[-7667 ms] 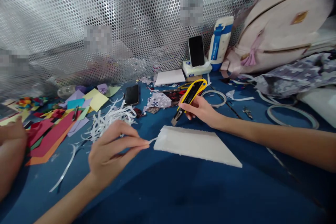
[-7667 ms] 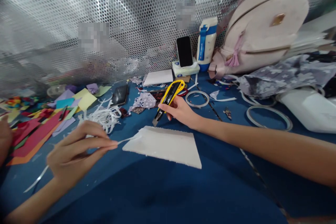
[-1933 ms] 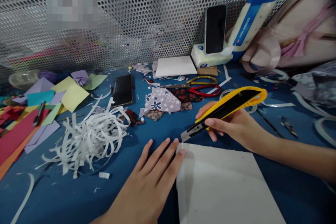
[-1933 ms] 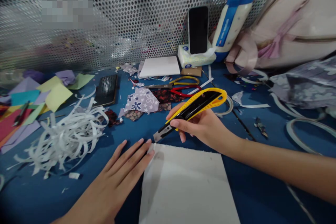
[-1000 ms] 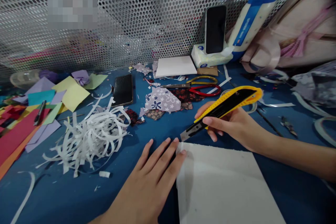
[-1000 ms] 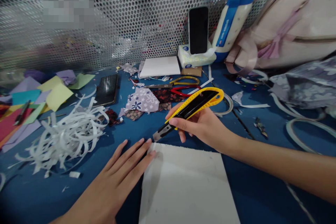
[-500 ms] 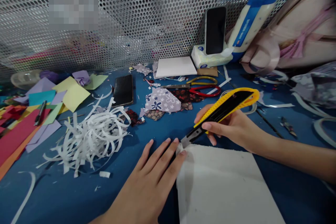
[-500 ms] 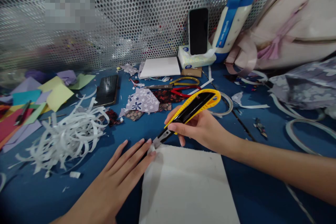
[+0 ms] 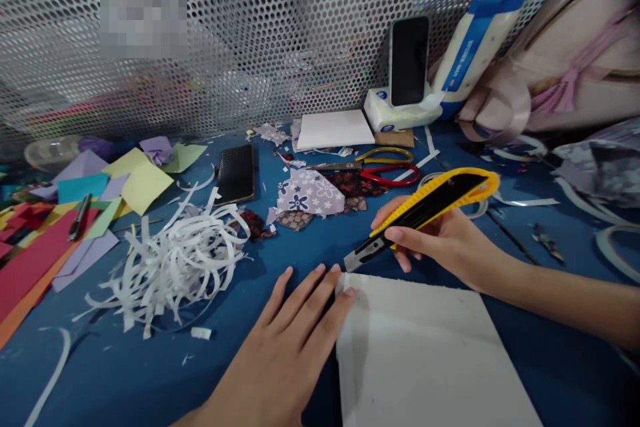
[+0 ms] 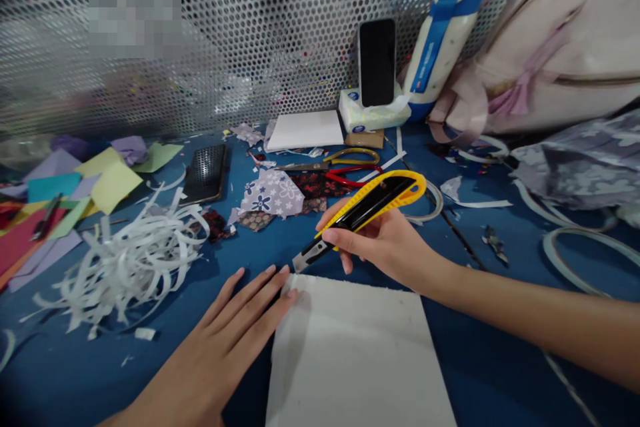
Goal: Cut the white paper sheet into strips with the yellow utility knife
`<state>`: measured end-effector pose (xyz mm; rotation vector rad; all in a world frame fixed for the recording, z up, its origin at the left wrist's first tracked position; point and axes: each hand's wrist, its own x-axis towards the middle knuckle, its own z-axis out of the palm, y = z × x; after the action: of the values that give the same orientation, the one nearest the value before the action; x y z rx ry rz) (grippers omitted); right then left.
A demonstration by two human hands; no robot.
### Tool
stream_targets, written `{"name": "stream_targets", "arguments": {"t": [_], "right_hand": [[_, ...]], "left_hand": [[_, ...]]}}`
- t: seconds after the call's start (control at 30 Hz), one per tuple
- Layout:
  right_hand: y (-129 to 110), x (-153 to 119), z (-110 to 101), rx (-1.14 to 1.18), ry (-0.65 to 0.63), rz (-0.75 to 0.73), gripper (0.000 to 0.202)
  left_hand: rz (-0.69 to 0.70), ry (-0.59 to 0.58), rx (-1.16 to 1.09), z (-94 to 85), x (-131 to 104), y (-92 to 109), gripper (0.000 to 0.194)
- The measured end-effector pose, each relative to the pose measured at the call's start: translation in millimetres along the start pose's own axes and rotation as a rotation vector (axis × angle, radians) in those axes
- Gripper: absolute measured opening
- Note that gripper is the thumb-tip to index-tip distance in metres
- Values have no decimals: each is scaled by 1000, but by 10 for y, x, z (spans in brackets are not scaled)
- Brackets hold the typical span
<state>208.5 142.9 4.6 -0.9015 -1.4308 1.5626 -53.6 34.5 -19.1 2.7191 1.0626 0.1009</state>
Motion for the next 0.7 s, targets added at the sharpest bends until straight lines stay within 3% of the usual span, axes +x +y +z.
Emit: {"name": "stream_targets", "arguments": {"t": [0.7], "right_hand": [[33, -19, -27, -67, 23, -25, 16]], "left_hand": [[-1, 39, 39, -43, -3, 4, 115]]}}
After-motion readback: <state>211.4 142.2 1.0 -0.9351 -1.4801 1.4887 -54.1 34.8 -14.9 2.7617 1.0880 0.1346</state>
